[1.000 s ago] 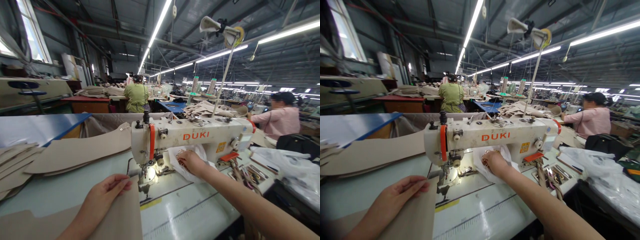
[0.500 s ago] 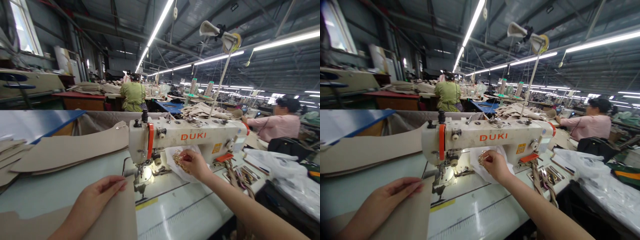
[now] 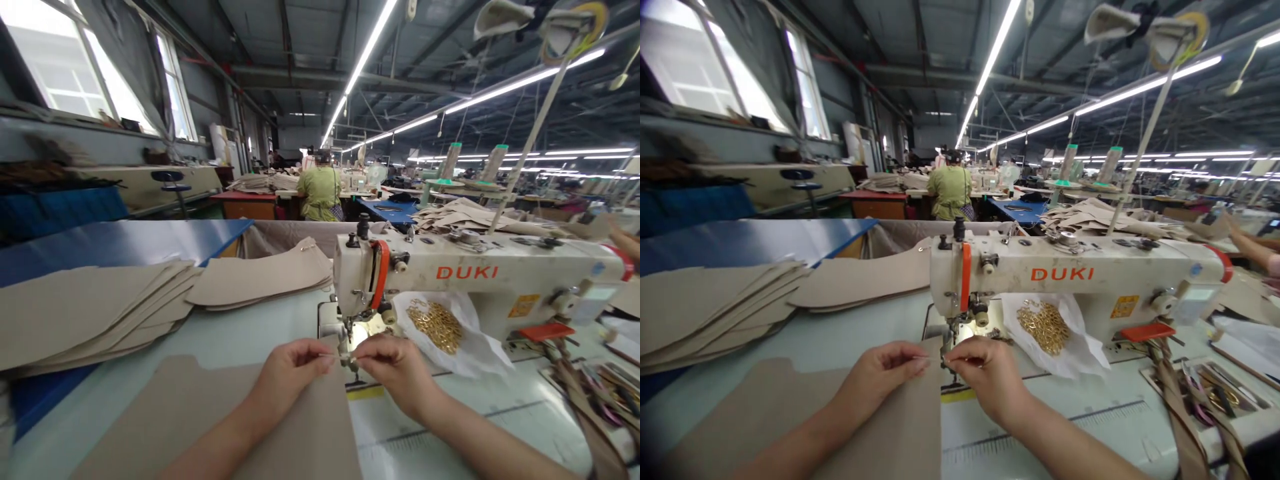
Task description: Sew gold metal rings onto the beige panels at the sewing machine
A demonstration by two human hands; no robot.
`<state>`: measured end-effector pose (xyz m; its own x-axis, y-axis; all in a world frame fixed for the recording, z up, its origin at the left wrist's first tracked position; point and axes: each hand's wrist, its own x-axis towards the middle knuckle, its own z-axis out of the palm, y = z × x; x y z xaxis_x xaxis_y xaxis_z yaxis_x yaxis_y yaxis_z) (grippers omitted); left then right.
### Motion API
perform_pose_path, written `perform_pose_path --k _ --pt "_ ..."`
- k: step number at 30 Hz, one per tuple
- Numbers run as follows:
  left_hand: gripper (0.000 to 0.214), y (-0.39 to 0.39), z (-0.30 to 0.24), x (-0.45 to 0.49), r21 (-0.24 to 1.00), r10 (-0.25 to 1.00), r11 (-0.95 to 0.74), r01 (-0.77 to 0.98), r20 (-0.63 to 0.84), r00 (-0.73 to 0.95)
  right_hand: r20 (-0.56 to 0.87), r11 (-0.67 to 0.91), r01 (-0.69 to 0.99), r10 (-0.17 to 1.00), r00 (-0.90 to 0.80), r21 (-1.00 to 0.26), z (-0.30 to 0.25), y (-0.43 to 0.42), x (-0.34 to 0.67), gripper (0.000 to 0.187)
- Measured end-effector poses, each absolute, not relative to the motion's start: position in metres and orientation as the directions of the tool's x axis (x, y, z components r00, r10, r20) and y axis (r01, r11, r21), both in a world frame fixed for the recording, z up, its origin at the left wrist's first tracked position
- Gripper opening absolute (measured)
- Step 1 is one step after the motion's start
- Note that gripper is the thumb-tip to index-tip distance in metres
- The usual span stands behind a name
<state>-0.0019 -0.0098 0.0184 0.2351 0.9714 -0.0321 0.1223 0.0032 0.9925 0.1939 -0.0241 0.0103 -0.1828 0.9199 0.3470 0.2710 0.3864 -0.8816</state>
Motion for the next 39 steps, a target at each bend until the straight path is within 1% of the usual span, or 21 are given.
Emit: perform_pose_path --k 4,8,11,16,23,25,28,31,33,37,39 --pt "0.016 -0.006 0.016 -0.003 0.994 0.975 0.032 0.108 -0.055 0.215 0.327 0.357 0.197 0.930 -0.167 -0.913 0.004 -0.017 0.186 0.007" --pt "0.016 -0.002 0.014 -0.003 0.994 0.966 0.055 0.090 -0.076 0.249 0.301 0.319 0.115 0.942 -0.151 -0.941 0.000 -0.012 0.185 0.004" --pt "0.017 -0.001 0.015 -0.002 0.993 0.956 0.096 0.074 -0.113 0.271 0.225 0.231 0.020 0.960 -0.169 -0.973 -0.003 -0.009 0.187 0.009" --pt "0.019 -0.002 0.018 -0.002 0.986 0.940 0.158 0.047 -0.165 0.300 0.065 0.029 -0.131 0.960 -0.273 -0.991 -0.003 -0.009 0.189 0.022" --pt "0.021 -0.006 0.018 0.000 0.949 0.915 0.291 -0.123 -0.238 0.327 -0.032 -0.123 -0.281 0.951 -0.308 -0.952 0.000 -0.015 0.184 0.024" --pt "0.023 -0.007 0.019 -0.001 0.929 0.905 0.327 -0.174 -0.254 0.341 -0.023 -0.117 -0.293 0.952 -0.307 -0.949 0.001 -0.015 0.183 0.026" --pt "0.025 -0.009 0.020 -0.001 0.896 0.889 0.384 -0.224 -0.293 0.352 0.041 -0.032 -0.261 0.962 -0.270 -0.965 0.002 -0.016 0.183 0.028" --pt "0.026 -0.011 0.020 0.000 0.886 0.889 0.396 -0.241 -0.304 0.343 0.090 0.038 -0.227 0.971 -0.222 -0.973 0.000 -0.017 0.180 0.026" --pt "0.025 -0.011 0.019 0.002 0.910 0.904 0.357 -0.210 -0.280 0.323 0.095 0.048 -0.216 0.973 -0.212 -0.975 -0.001 -0.018 0.178 0.026" --pt "0.023 -0.010 0.015 0.002 0.965 0.923 0.252 -0.076 -0.216 0.317 0.057 0.012 -0.188 0.970 -0.238 -0.982 -0.002 -0.017 0.174 0.029" --pt "0.025 -0.009 0.015 0.001 0.965 0.916 0.252 -0.077 -0.212 0.341 0.014 -0.036 -0.193 0.968 -0.251 -0.981 0.000 -0.016 0.173 0.031"
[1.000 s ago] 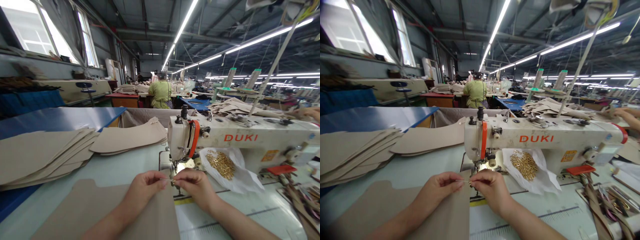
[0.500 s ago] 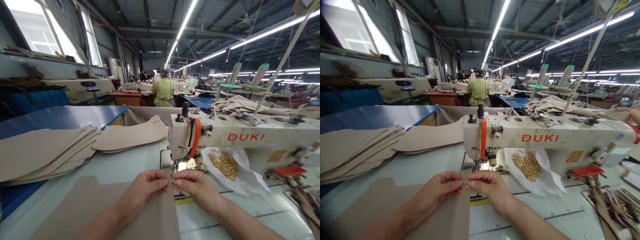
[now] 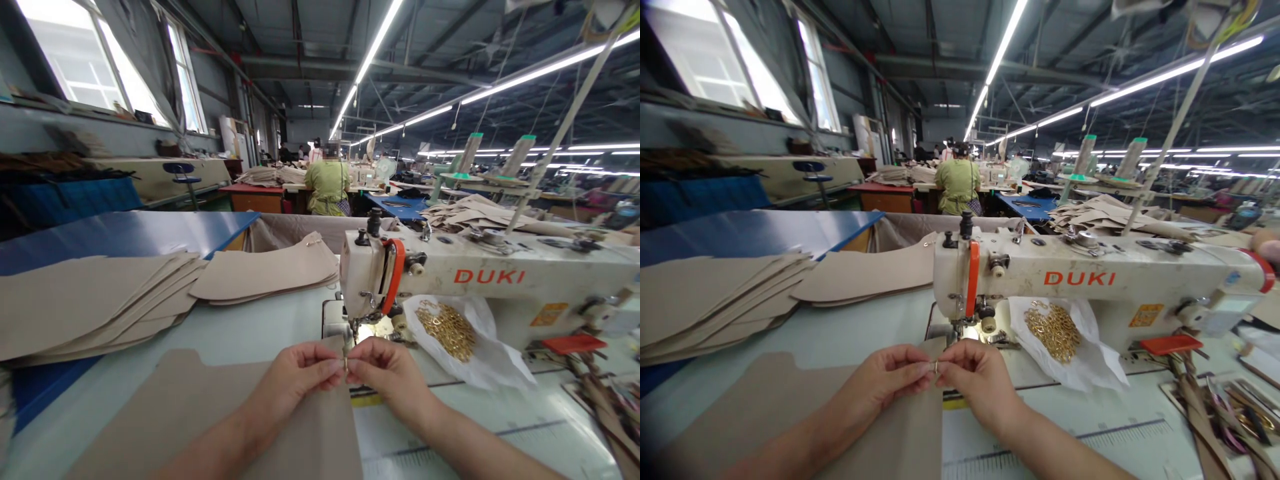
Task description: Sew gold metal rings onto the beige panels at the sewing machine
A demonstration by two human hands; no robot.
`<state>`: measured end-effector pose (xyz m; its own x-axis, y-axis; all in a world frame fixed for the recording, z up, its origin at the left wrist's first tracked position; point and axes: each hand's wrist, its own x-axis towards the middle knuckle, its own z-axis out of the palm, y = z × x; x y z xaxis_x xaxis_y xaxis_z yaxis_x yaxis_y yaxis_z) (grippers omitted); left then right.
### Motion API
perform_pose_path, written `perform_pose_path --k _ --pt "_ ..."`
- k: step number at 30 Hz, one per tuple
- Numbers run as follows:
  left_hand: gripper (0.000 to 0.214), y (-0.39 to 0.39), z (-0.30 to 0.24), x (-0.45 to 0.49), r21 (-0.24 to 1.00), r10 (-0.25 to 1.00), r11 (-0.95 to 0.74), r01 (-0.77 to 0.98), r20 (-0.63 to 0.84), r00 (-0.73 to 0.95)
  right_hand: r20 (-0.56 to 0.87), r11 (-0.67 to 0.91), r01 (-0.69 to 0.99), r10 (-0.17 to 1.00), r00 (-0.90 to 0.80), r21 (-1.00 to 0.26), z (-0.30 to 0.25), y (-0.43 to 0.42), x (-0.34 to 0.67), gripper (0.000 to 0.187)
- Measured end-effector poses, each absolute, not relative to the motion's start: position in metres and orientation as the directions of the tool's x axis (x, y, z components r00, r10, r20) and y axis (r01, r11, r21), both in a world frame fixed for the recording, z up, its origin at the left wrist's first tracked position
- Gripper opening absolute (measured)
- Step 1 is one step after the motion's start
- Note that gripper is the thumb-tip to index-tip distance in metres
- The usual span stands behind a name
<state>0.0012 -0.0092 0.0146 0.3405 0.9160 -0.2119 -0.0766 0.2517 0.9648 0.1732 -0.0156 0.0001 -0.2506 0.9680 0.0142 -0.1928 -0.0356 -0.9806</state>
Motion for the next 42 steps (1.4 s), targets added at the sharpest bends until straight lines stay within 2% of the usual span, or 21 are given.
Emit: perform_pose_path --k 4,7,19,22,26,29,32,36,42 --pt "0.031 -0.010 0.017 0.000 0.913 0.905 0.345 -0.216 -0.263 0.335 -0.106 -0.170 -0.243 0.960 -0.258 -0.955 0.009 -0.014 0.173 0.031" --pt "0.033 -0.011 0.019 -0.001 0.885 0.885 0.396 -0.244 -0.297 0.358 -0.149 -0.223 -0.287 0.954 -0.259 -0.931 0.011 -0.014 0.171 0.030" --pt "0.022 -0.012 0.020 0.000 0.915 0.856 0.381 -0.133 -0.295 0.425 -0.081 -0.170 -0.237 0.935 -0.344 -0.957 0.005 -0.015 0.165 0.031" --pt "0.017 -0.010 0.021 -0.001 0.959 0.874 0.283 -0.015 -0.252 0.416 -0.026 -0.101 -0.192 0.932 -0.362 -0.976 0.003 -0.017 0.167 0.029" --pt "0.010 -0.009 0.017 -0.001 0.982 0.896 0.146 0.123 -0.184 0.405 0.150 0.148 -0.033 0.926 -0.346 -0.988 0.001 -0.025 0.170 0.016" --pt "0.007 -0.009 0.014 0.000 0.976 0.914 0.064 0.208 -0.141 0.380 0.239 0.303 0.153 0.911 -0.336 -0.941 0.001 -0.031 0.171 0.018" --pt "0.007 -0.010 0.014 0.001 0.962 0.927 -0.003 0.275 -0.100 0.361 0.307 0.399 0.247 0.890 -0.338 -0.883 0.001 -0.032 0.172 0.016" --pt "0.006 -0.011 0.014 0.000 0.955 0.936 -0.028 0.296 -0.079 0.344 0.427 0.519 0.249 0.837 -0.343 -0.818 0.001 -0.030 0.175 0.007" --pt "0.004 -0.015 0.011 0.003 0.974 0.951 -0.155 0.168 0.100 0.292 0.452 0.506 0.208 0.853 -0.260 -0.837 0.000 -0.029 0.174 0.012"
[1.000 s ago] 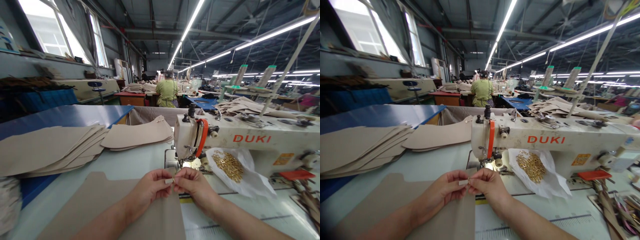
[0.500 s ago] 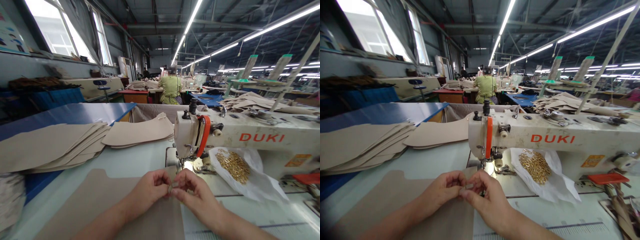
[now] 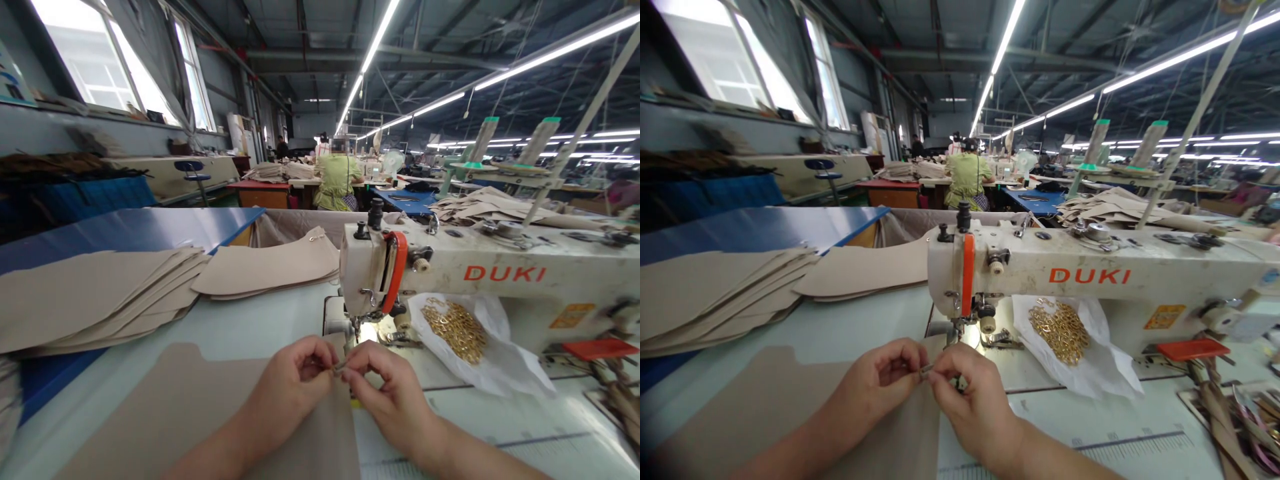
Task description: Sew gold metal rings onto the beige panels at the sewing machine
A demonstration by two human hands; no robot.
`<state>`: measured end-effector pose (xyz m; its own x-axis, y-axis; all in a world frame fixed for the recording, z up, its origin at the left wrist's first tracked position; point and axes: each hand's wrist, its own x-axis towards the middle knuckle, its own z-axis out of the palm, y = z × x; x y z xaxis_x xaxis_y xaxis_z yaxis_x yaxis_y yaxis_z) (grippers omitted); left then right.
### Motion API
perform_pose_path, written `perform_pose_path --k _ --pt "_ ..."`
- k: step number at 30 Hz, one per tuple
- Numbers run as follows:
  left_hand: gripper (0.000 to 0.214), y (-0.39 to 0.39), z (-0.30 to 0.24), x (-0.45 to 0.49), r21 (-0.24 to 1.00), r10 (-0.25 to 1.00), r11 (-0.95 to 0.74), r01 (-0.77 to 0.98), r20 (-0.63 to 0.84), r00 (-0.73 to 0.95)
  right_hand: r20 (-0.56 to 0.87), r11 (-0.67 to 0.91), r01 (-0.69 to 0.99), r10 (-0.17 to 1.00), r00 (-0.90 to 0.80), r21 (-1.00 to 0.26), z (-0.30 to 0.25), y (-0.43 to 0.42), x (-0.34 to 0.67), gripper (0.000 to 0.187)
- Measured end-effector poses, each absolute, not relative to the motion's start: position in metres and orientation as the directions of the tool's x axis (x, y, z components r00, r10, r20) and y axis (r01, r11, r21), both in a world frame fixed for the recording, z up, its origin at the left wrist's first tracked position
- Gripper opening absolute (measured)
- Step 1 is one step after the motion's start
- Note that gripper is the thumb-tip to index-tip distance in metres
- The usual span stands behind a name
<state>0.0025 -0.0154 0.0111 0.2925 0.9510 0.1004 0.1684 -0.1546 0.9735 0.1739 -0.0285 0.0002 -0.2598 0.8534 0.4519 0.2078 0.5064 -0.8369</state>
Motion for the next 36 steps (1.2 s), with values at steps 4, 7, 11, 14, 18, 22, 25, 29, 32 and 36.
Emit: perform_pose_path --k 4,7,11,14,18,22,25,29,32,36 --pt "0.006 -0.018 0.017 0.005 0.986 0.969 -0.115 0.116 0.086 0.233 0.405 0.432 0.170 0.898 -0.173 -0.886 -0.003 -0.027 0.168 0.013" --pt "0.009 -0.018 0.021 0.006 0.993 0.977 -0.064 0.098 0.042 0.209 0.352 0.371 0.135 0.924 -0.146 -0.919 -0.006 -0.026 0.166 0.013" --pt "0.011 -0.016 0.021 0.005 0.997 0.978 -0.035 0.069 0.020 0.208 0.310 0.322 0.108 0.944 -0.114 -0.940 -0.008 -0.025 0.165 0.014" --pt "0.012 -0.016 0.019 0.006 0.998 0.980 -0.028 0.056 0.016 0.200 0.312 0.325 0.125 0.944 -0.111 -0.938 -0.008 -0.025 0.164 0.014" --pt "0.011 -0.016 0.016 0.007 0.994 0.983 -0.078 0.081 0.064 0.171 0.312 0.330 0.141 0.940 -0.138 -0.933 -0.008 -0.025 0.165 0.011" --pt "0.010 -0.019 0.015 0.006 0.983 0.984 -0.135 0.124 0.119 0.129 0.272 0.284 0.039 0.945 -0.184 -0.958 -0.010 -0.024 0.168 0.005" --pt "0.009 -0.020 0.013 0.005 0.980 0.981 -0.153 0.130 0.136 0.137 0.233 0.236 -0.013 0.945 -0.229 -0.972 -0.009 -0.024 0.169 0.007" --pt "0.009 -0.018 0.012 0.004 0.982 0.978 -0.142 0.129 0.119 0.169 0.171 0.177 0.003 0.953 -0.251 -0.984 -0.004 -0.025 0.169 0.015" --pt "0.014 -0.016 0.012 0.004 0.985 0.977 -0.118 0.123 0.092 0.194 0.156 0.167 0.020 0.955 -0.254 -0.986 0.000 -0.026 0.169 0.019" --pt "0.015 -0.016 0.012 0.002 0.966 0.955 -0.098 0.237 0.025 0.294 0.142 0.149 0.009 0.954 -0.264 -0.989 0.000 -0.025 0.169 0.020"
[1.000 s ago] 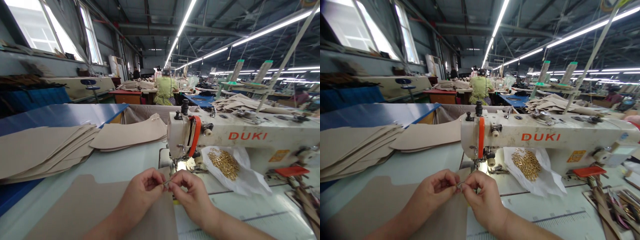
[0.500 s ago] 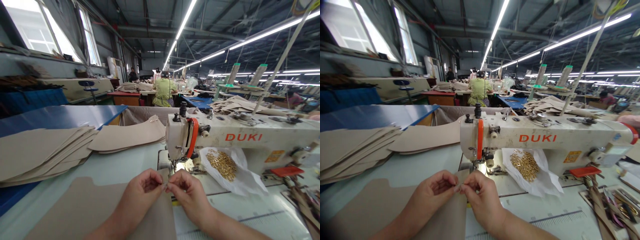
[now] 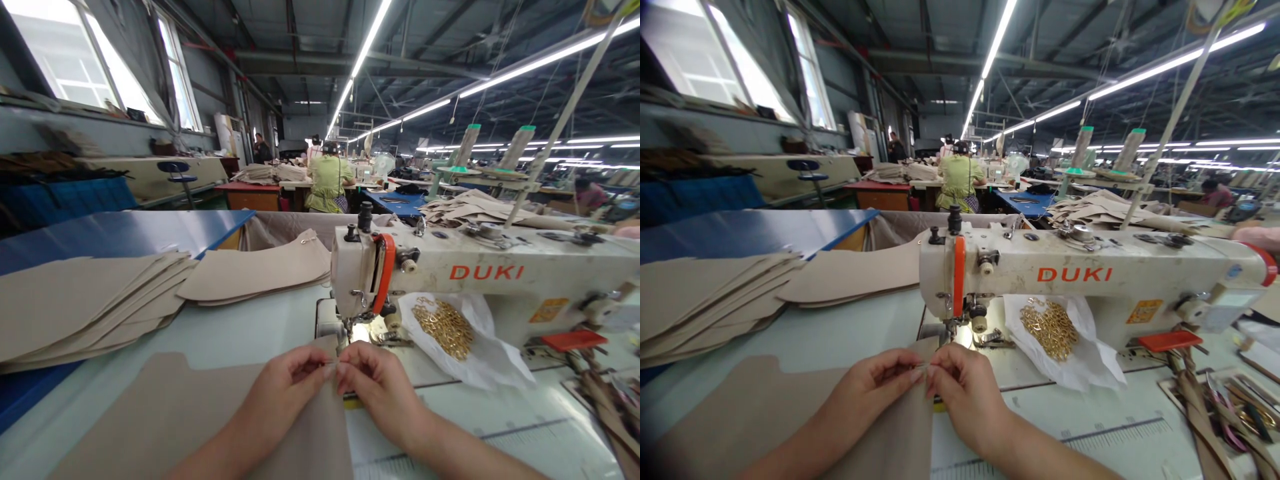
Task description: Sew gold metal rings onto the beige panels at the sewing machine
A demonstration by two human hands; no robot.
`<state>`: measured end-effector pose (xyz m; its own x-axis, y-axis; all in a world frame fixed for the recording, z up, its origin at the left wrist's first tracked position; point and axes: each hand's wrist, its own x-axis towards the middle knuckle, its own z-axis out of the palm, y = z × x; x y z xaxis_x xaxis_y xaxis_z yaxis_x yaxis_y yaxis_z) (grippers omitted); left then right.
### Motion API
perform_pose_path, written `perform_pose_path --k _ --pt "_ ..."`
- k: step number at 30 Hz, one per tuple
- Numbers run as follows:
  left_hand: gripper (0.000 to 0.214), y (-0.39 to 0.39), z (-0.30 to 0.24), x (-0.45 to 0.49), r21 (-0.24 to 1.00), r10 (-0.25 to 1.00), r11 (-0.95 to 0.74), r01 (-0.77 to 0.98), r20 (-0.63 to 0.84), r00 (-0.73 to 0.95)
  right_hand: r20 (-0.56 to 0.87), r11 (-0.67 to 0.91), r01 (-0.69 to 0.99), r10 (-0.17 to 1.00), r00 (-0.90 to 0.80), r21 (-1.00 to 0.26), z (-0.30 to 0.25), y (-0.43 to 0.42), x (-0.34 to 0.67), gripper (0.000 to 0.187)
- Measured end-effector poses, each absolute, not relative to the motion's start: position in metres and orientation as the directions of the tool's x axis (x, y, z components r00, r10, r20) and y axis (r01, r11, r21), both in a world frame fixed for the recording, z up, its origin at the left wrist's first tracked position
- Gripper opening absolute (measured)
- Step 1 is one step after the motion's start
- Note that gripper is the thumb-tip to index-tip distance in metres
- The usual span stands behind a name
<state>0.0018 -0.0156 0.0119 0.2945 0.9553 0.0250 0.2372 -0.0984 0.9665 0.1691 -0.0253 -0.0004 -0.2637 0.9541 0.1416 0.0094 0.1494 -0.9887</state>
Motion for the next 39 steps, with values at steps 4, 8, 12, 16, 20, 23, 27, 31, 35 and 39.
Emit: perform_pose_path --k 4,8,12,16,20,23,27,31,35,39 --pt "0.017 -0.019 0.013 0.000 0.916 0.957 -0.169 0.364 0.064 0.284 0.162 0.185 0.071 0.955 -0.250 -0.980 -0.001 -0.025 0.170 0.015" --pt "0.015 -0.022 0.016 0.001 0.882 0.955 -0.238 0.408 0.135 0.266 0.312 0.361 0.317 0.930 -0.196 -0.877 0.002 -0.026 0.172 0.011" --pt "0.015 -0.022 0.016 0.001 0.884 0.951 -0.244 0.399 0.138 0.276 0.386 0.445 0.397 0.895 -0.223 -0.803 0.004 -0.027 0.175 0.012" --pt "0.015 -0.021 0.011 0.002 0.890 0.958 -0.217 0.402 0.114 0.265 0.390 0.474 0.436 0.880 -0.273 -0.765 0.006 -0.026 0.176 0.016" --pt "0.016 -0.020 0.016 0.001 0.860 0.952 -0.229 0.455 0.100 0.291 0.342 0.430 0.450 0.901 -0.266 -0.783 0.004 -0.024 0.176 0.016" --pt "0.020 -0.016 0.026 -0.002 0.800 0.934 -0.285 0.528 0.108 0.341 0.285 0.368 0.420 0.926 -0.249 -0.829 0.002 -0.023 0.178 0.015" --pt "0.022 -0.007 0.022 -0.010 0.596 0.878 -0.479 0.645 0.306 0.369 0.188 0.273 0.390 0.952 -0.241 -0.879 0.002 -0.022 0.181 0.013" --pt "0.023 -0.006 0.002 -0.014 0.407 0.777 -0.618 0.673 0.446 0.444 0.041 0.136 0.417 0.973 -0.228 -0.899 0.005 -0.017 0.180 0.013" --pt "0.022 -0.014 -0.003 -0.015 0.372 0.763 -0.635 0.678 0.443 0.472 -0.035 0.064 0.440 0.976 -0.215 -0.896 0.003 -0.007 0.175 0.013" --pt "0.021 -0.017 0.000 -0.017 0.373 0.762 -0.638 0.673 0.433 0.482 -0.100 0.004 0.476 0.976 -0.193 -0.879 0.001 0.004 0.170 0.015"
